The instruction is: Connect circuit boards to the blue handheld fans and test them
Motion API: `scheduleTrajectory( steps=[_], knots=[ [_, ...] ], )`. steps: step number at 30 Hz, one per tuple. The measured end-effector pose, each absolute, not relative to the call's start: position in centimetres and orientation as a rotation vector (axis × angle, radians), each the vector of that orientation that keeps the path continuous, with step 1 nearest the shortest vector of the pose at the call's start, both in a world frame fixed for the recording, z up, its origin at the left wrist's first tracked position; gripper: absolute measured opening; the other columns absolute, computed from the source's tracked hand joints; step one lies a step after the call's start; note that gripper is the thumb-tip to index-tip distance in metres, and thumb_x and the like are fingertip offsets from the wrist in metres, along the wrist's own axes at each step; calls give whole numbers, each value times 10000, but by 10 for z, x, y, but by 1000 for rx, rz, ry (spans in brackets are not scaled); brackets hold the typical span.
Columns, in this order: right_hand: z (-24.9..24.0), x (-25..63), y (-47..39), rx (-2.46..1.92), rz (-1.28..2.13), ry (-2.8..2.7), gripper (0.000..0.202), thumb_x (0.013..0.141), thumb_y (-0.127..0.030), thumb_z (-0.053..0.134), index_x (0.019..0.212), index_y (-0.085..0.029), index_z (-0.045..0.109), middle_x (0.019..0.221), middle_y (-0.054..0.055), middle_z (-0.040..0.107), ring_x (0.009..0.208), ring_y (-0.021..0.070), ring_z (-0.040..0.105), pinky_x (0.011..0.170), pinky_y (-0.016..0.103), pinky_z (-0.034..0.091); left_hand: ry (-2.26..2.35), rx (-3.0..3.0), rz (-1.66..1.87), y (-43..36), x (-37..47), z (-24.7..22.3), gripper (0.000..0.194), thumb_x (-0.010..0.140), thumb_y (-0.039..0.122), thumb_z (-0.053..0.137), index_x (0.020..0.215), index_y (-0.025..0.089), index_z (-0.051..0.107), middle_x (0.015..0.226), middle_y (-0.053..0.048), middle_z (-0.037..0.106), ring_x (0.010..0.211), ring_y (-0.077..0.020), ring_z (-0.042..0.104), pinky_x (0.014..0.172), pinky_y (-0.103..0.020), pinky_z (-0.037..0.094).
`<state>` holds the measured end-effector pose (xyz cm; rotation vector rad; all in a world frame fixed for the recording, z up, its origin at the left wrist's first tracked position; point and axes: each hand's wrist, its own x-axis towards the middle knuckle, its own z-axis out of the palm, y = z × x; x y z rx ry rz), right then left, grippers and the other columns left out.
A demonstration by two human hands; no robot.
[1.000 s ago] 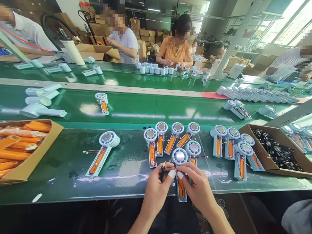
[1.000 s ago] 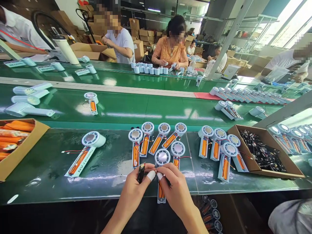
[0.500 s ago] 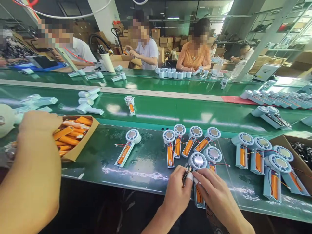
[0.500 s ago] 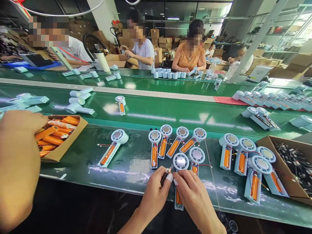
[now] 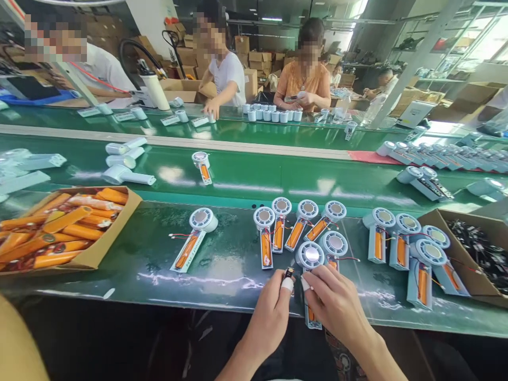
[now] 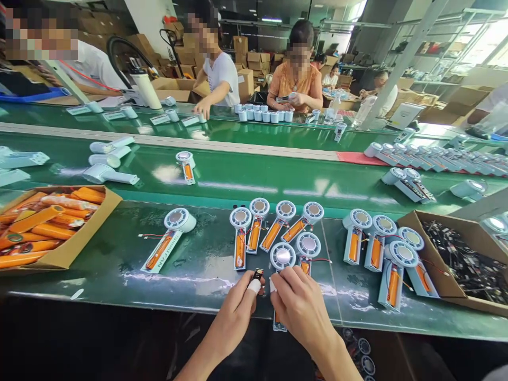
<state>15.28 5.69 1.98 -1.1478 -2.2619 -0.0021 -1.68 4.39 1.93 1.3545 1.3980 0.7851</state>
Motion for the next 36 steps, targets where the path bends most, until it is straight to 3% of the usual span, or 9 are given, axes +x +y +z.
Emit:
scheduleTrajectory(
  steps=[10, 17, 23, 30, 34, 36],
  knots=[
    [24, 146, 57, -1364, 103, -2253, 235, 969, -117, 447, 861, -197, 640, 788, 36, 560, 699, 191, 474, 611, 304, 325, 1367, 1722, 772, 50, -15, 7, 343, 1014, 321, 296, 778, 223, 524, 782, -47, 613, 723, -213, 592, 660, -305, 442],
    [32, 141, 57, -1465, 73, -2336, 247, 941, -96, 459, 758, -200, 588, 792, 40, 573, 709, 182, 526, 596, 293, 322, 1430, 2016, 642, 49, -19, 3, 320, 894, 68, 305, 968, 216, 579, 901, -73, 637, 789, -247, 649, 663, -325, 464],
    [39, 146, 60, -1466, 285, -2292, 218, 979, -126, 470, 915, -207, 662, 854, 35, 628, 750, 181, 604, 639, 278, 411, 1307, 2180, 527, 57, -32, 13, 328, 940, 66, 310, 1037, 222, 581, 935, -53, 646, 826, -232, 669, 695, -311, 492],
    [35, 149, 63, -1490, 239, -2322, 165, 967, -131, 522, 971, -201, 671, 871, 39, 643, 751, 190, 640, 629, 267, 461, 1175, 2225, 471, 72, -46, 23, 297, 965, 84, 341, 994, 229, 599, 941, -26, 663, 854, -201, 668, 726, -273, 492],
    [36, 154, 63, -1401, 362, -2334, 295, 967, -98, 487, 1187, -210, 649, 937, 49, 646, 765, 179, 648, 638, 261, 490, 1147, 2219, 454, 74, -50, 27, 287, 958, 78, 358, 911, 231, 595, 890, -6, 662, 807, -182, 662, 703, -252, 480],
    [35, 157, 63, -1312, 465, -2334, 299, 986, -108, 474, 1184, -226, 663, 916, 41, 636, 764, 165, 638, 661, 254, 500, 1138, 2216, 448, 74, -50, 28, 273, 946, 72, 376, 889, 230, 591, 872, 0, 655, 791, -183, 657, 685, -254, 468]
  ],
)
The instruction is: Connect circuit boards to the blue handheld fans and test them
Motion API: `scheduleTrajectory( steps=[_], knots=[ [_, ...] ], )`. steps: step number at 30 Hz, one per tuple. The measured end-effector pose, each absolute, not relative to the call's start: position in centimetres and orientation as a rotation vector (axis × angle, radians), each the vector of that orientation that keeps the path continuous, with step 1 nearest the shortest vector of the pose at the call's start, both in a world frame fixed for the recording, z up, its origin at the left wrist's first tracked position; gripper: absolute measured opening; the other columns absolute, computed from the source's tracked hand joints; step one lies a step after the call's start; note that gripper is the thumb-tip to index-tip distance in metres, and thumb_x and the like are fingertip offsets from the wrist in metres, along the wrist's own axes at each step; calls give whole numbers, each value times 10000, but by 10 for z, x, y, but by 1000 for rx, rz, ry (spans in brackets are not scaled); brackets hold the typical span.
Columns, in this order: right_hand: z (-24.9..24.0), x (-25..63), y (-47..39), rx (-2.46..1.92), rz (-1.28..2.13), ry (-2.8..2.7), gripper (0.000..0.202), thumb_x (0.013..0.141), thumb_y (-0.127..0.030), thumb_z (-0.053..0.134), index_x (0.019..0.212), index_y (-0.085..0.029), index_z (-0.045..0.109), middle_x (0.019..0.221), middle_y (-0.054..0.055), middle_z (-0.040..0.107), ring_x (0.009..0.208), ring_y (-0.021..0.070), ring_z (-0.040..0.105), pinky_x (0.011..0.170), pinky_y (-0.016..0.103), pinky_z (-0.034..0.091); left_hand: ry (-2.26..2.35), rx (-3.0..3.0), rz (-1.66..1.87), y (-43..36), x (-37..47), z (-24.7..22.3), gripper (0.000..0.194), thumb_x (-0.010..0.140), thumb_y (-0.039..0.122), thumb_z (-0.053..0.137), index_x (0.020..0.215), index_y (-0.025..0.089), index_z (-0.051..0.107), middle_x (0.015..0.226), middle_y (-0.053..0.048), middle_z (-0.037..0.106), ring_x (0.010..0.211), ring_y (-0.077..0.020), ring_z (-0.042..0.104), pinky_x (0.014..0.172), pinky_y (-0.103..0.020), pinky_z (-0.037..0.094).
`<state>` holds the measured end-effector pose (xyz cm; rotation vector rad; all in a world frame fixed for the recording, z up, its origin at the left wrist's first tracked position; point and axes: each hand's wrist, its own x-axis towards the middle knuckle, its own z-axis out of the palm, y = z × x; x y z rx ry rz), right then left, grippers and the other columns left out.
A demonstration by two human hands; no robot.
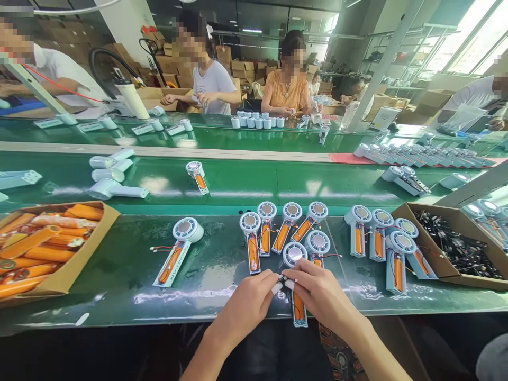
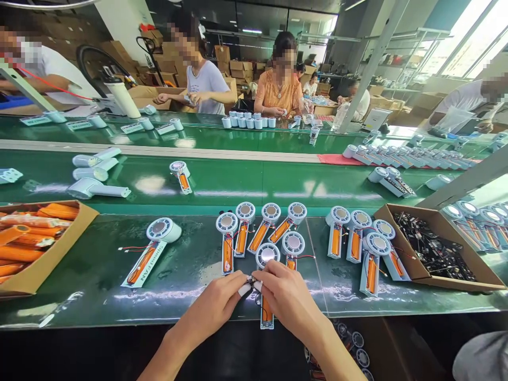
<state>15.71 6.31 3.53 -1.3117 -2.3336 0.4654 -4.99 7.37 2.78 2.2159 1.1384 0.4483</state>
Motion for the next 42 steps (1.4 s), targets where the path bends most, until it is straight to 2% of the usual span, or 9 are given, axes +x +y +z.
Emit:
scheduleTrajectory(
  steps=[7, 10, 14, 18, 20, 25, 30, 39, 42],
  knots=[
    [34, 160, 66, -1268, 553, -2188, 222, 1007, -172, 502, 1050, -222, 714, 896, 49, 660, 808, 175, 643, 726, 272, 530, 1183, 2145, 515, 68, -40, 20, 296, 947, 88, 369, 960, 222, 633, 943, -41, 694, 880, -222, 692, 739, -292, 516],
    [40, 166, 66, -1275, 719, -1976, 202, 996, -232, 534, 969, -223, 734, 953, 62, 680, 844, 178, 663, 742, 267, 547, 1258, 2064, 588, 60, -36, 13, 334, 981, 131, 331, 1097, 212, 634, 1089, -88, 729, 1010, -236, 706, 840, -327, 556],
    [43, 173, 63, -1340, 978, -1641, 251, 975, -372, 565, 904, -198, 731, 979, 82, 703, 786, 182, 656, 633, 257, 541, 1371, 1909, 693, 49, -33, 1, 381, 1001, 211, 323, 1282, 179, 578, 1228, -142, 729, 1134, -268, 695, 946, -407, 558],
    [40, 161, 58, -1381, 1229, -1432, 344, 954, -479, 574, 956, -167, 717, 739, 33, 667, 605, 149, 599, 550, 247, 526, 1445, 1689, 779, 42, -31, 0, 391, 990, 259, 355, 1350, 192, 493, 1130, -133, 769, 988, -275, 745, 808, -398, 594],
    [38, 151, 57, -1405, 1176, -1454, 327, 958, -459, 570, 954, -167, 718, 690, 22, 647, 605, 157, 608, 545, 246, 518, 1442, 1651, 839, 40, -29, 5, 370, 971, 237, 369, 1316, 221, 501, 1084, -111, 773, 893, -260, 753, 719, -362, 588],
    [35, 141, 52, -1354, 752, -1900, 263, 994, -205, 465, 1043, -223, 723, 912, 63, 690, 805, 189, 670, 704, 283, 551, 1355, 1649, 862, 42, -25, 23, 267, 990, 259, 370, 1092, 239, 616, 721, -25, 707, 850, -257, 726, 730, -338, 554],
    [38, 147, 47, -1340, 561, -2125, 302, 1002, -142, 433, 1154, -243, 674, 978, 72, 654, 854, 198, 666, 732, 302, 584, 1268, 1656, 891, 47, -25, 30, 232, 1012, 325, 428, 1027, 237, 643, 997, -51, 737, 892, -217, 692, 795, -308, 523],
    [32, 147, 45, -1305, 406, -2173, 323, 1008, -104, 390, 1240, -204, 591, 1079, 112, 683, 940, 232, 685, 804, 372, 618, 1260, 1681, 874, 47, -22, 24, 255, 1026, 265, 397, 1089, 226, 641, 1067, -65, 728, 945, -206, 678, 833, -314, 515],
    [30, 148, 45, -1287, 362, -2193, 436, 986, -52, 353, 1342, -212, 548, 1106, 120, 692, 967, 240, 684, 819, 384, 617, 1283, 1726, 904, 46, -23, 20, 265, 1011, 213, 393, 1140, 227, 625, 1138, -78, 720, 1032, -211, 677, 896, -322, 514]
  ],
)
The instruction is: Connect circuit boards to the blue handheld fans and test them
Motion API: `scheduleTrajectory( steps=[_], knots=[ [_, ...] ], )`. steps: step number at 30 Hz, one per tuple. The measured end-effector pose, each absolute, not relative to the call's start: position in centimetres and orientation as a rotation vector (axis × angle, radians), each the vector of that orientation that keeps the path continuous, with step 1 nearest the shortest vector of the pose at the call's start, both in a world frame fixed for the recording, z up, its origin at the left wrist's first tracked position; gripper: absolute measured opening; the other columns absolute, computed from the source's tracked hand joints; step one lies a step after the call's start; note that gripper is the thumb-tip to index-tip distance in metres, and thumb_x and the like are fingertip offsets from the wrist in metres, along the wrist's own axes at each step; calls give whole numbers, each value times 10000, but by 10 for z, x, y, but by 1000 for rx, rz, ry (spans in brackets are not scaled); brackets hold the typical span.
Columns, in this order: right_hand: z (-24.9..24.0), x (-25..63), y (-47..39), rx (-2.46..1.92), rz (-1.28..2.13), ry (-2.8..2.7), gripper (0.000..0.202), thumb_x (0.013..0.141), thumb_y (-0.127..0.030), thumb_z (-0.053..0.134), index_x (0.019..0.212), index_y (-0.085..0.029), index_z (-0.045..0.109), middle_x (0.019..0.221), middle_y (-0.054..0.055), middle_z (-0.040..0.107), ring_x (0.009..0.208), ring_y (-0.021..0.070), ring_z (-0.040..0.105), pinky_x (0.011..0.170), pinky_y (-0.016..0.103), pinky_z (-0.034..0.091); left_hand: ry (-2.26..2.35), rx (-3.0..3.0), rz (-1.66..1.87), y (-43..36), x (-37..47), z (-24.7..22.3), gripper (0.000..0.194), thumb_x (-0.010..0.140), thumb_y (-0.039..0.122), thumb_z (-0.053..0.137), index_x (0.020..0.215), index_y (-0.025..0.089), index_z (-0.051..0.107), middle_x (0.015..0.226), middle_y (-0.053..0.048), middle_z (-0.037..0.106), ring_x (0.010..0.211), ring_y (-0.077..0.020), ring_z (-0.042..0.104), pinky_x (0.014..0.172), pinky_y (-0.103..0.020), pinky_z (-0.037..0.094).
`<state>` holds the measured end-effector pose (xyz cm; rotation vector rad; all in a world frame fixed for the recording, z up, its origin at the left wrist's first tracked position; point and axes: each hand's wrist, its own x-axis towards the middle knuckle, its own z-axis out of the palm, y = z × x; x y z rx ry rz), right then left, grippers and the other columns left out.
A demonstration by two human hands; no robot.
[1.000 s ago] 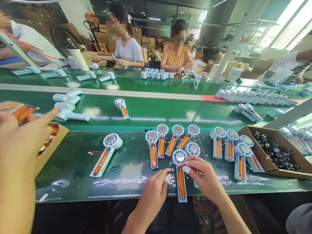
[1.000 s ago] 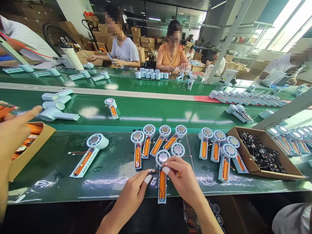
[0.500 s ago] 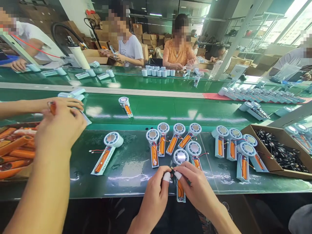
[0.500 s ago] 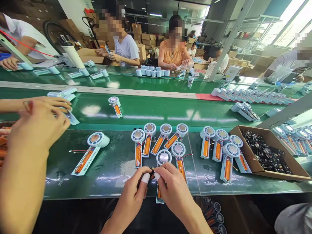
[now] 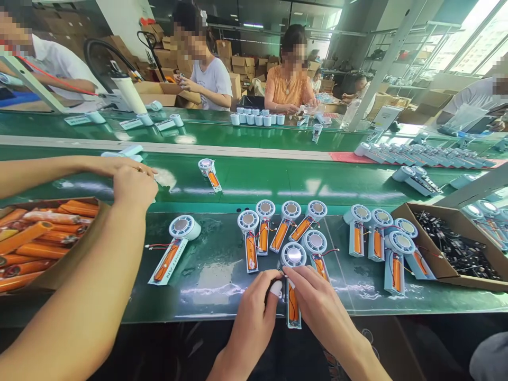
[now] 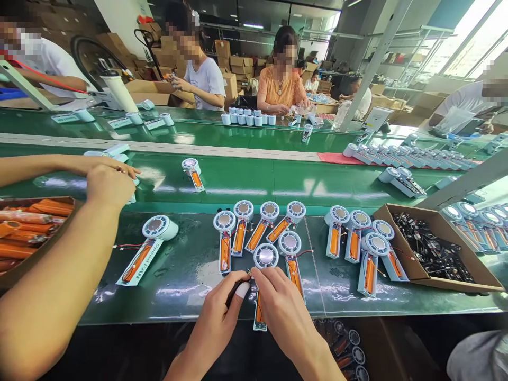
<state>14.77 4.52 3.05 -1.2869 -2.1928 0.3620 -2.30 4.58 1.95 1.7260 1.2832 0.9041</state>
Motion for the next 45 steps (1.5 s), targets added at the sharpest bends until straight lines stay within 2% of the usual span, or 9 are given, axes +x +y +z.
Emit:
scheduleTrajectory(
  steps=[4, 10, 16, 21, 25, 29, 34, 40, 45],
  knots=[
    [29, 148, 45, -1321, 392, -2133, 508, 984, -53, 325, 1458, -214, 414, 1063, 102, 723, 915, 221, 706, 751, 333, 608, 1290, 1779, 948, 45, -23, 15, 335, 974, 125, 363, 1141, 237, 630, 1082, -61, 723, 1013, -200, 691, 874, -304, 533],
    [26, 149, 46, -1396, 488, -2053, 207, 1014, -147, 409, 1062, -236, 589, 977, 53, 713, 872, 213, 690, 730, 316, 557, 1311, 1776, 980, 47, -21, 19, 286, 981, 154, 390, 1131, 230, 622, 1066, -59, 727, 1002, -204, 695, 856, -299, 535],
    [27, 149, 46, -1306, 508, -2083, 189, 1016, -137, 441, 1086, -237, 586, 995, 48, 686, 870, 205, 647, 750, 321, 535, 1269, 1731, 928, 48, -22, 30, 253, 1003, 264, 424, 1012, 217, 673, 959, -51, 709, 898, -206, 680, 796, -299, 520],
    [25, 152, 48, -1169, 367, -2218, 237, 1025, -129, 435, 1183, -226, 583, 1006, 72, 670, 858, 219, 614, 718, 332, 526, 1322, 1501, 816, 49, -22, 36, 284, 989, 362, 445, 978, 202, 679, 615, 12, 594, 660, -198, 624, 575, -257, 479],
    [21, 151, 51, -1154, 263, -2152, 207, 1025, -126, 442, 1126, -209, 603, 983, 75, 670, 833, 203, 614, 710, 315, 520, 1300, 1378, 789, 46, -21, 30, 291, 976, 379, 442, 1078, 199, 646, 803, -19, 677, 509, -129, 518, 450, -227, 412],
    [20, 147, 50, -1263, 88, -2092, 210, 1010, -117, 445, 1082, -192, 627, 961, 85, 660, 836, 210, 626, 716, 322, 511, 1363, 1372, 879, 42, -19, 23, 364, 947, 344, 460, 1265, 195, 557, 1068, -87, 703, 523, -123, 562, 479, -247, 487],
    [27, 145, 49, -1320, -46, -2164, 233, 1015, -130, 426, 1024, -183, 653, 964, 97, 653, 829, 216, 619, 714, 324, 498, 1416, 1519, 884, 40, -18, 20, 331, 934, 242, 452, 1186, 196, 661, 851, -53, 745, 647, -188, 706, 643, -306, 604],
    [35, 143, 52, -1310, -139, -2212, 278, 1008, -96, 396, 971, -167, 662, 934, 101, 656, 776, 223, 576, 704, 341, 468, 1403, 1868, 1147, 38, -16, 11, 354, 910, 130, 467, 1159, 184, 712, 1135, -100, 770, 1043, -231, 743, 918, -354, 608],
    [33, 145, 53, -1280, -98, -2212, 274, 1003, -89, 400, 972, -159, 663, 964, 105, 663, 797, 225, 581, 701, 334, 466, 1398, 1712, 1080, 39, -16, 12, 339, 899, 145, 487, 1150, 149, 715, 947, -99, 795, 932, -239, 772, 840, -346, 639]
  ],
)
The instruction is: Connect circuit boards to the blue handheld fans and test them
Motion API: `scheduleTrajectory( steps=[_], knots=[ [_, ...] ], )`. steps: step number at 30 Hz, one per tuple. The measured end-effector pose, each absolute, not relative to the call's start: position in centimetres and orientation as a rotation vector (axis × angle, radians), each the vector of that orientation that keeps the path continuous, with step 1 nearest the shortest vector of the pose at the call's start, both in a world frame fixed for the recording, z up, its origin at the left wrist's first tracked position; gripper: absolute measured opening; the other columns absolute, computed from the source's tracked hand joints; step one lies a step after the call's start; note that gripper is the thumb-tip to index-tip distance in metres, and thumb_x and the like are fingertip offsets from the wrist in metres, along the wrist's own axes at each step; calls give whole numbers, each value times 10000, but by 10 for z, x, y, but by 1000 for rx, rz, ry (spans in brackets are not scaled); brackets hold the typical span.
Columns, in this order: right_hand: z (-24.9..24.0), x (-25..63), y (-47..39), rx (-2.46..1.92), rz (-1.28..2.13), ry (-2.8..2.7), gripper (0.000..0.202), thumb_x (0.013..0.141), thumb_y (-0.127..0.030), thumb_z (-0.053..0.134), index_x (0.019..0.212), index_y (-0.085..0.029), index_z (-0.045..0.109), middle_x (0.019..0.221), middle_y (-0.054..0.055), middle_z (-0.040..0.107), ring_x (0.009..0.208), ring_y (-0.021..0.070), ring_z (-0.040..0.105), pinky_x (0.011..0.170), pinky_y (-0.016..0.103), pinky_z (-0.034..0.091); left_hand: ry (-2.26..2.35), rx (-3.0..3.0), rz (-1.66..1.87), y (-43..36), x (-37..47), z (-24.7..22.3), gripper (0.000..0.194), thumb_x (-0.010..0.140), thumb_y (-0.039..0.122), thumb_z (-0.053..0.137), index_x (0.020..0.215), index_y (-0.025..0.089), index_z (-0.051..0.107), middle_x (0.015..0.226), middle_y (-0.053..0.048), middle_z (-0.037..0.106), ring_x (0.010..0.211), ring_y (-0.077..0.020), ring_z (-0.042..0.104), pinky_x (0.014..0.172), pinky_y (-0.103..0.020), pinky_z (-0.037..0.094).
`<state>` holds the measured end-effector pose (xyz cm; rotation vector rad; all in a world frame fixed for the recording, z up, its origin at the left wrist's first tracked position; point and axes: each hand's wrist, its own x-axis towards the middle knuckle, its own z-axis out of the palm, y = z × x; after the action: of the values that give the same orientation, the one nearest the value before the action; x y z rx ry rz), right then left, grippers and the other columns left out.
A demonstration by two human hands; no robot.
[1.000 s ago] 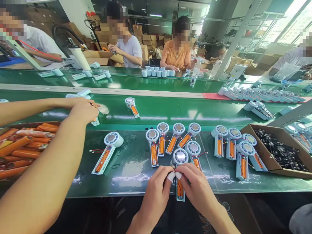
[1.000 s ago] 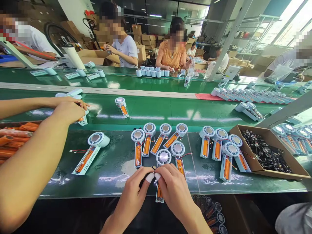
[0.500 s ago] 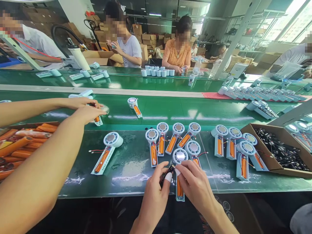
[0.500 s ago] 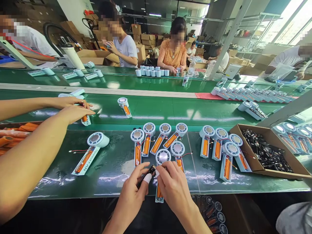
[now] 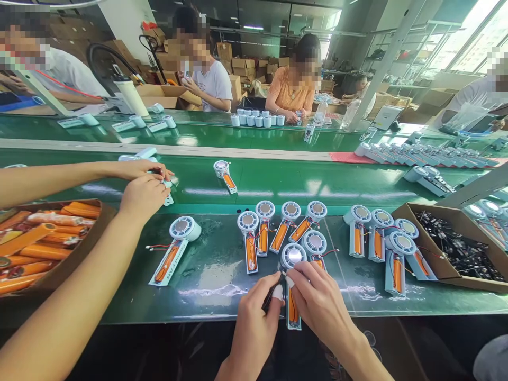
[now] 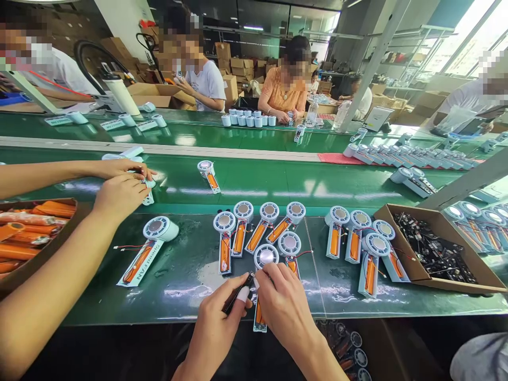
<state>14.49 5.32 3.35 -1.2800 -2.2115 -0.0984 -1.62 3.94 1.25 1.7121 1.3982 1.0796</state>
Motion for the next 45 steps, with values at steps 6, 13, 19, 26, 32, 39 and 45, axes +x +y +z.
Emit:
scheduleTrajectory(
  steps=[6, 13, 19, 26, 32, 39, 45],
  knots=[
    [28, 143, 50, -1323, -99, -2200, 246, 1002, -110, 420, 987, -167, 659, 980, 106, 667, 820, 233, 603, 727, 346, 481, 1321, 1596, 1003, 41, -20, 15, 336, 922, 205, 501, 1178, 177, 717, 1064, -107, 785, 668, -178, 742, 511, -239, 597],
    [26, 151, 53, -1393, 237, -2131, 239, 996, -127, 425, 1093, -193, 634, 1007, 83, 664, 842, 207, 663, 700, 305, 537, 1218, 1592, 945, 52, -30, 16, 294, 954, 257, 522, 1132, 228, 753, 902, -54, 777, 688, -169, 720, 647, -246, 604],
    [28, 157, 57, -1302, 511, -2089, 264, 990, -147, 476, 1087, -249, 699, 998, 58, 669, 837, 178, 678, 715, 268, 555, 1134, 1563, 905, 58, -33, 19, 265, 943, 262, 548, 1082, 212, 768, 826, -34, 756, 717, -165, 707, 731, -248, 581],
    [42, 166, 54, -1351, 603, -2008, 255, 997, -170, 482, 1175, -248, 647, 1079, 59, 678, 960, 184, 681, 816, 278, 572, 1091, 1447, 863, 58, -33, 18, 243, 963, 286, 530, 1127, 226, 699, 995, -38, 766, 758, -161, 724, 726, -254, 571],
    [49, 190, 34, -1379, 571, -2234, 437, 937, -39, 358, 1226, -276, 585, 1202, 83, 611, 993, 178, 671, 818, 283, 574, 1115, 1388, 916, 55, -33, 6, 277, 955, 310, 501, 1177, 197, 622, 1050, -79, 764, 673, -157, 710, 646, -263, 574],
    [38, 187, 33, -1323, 170, -2478, 364, 946, -39, 390, 1124, -246, 632, 1078, 96, 620, 847, 209, 649, 703, 325, 567, 1138, 1492, 914, 53, -30, 4, 331, 967, 289, 471, 1253, 241, 631, 1028, -49, 752, 627, -137, 666, 671, -266, 583],
    [38, 193, 45, -1228, 416, -2290, 254, 983, -129, 444, 1004, -248, 667, 1136, 86, 654, 927, 192, 670, 798, 310, 570, 1220, 1651, 898, 47, -27, 1, 437, 960, 207, 426, 1358, 280, 591, 1218, -57, 729, 878, -179, 722, 792, -292, 608]
  ],
)
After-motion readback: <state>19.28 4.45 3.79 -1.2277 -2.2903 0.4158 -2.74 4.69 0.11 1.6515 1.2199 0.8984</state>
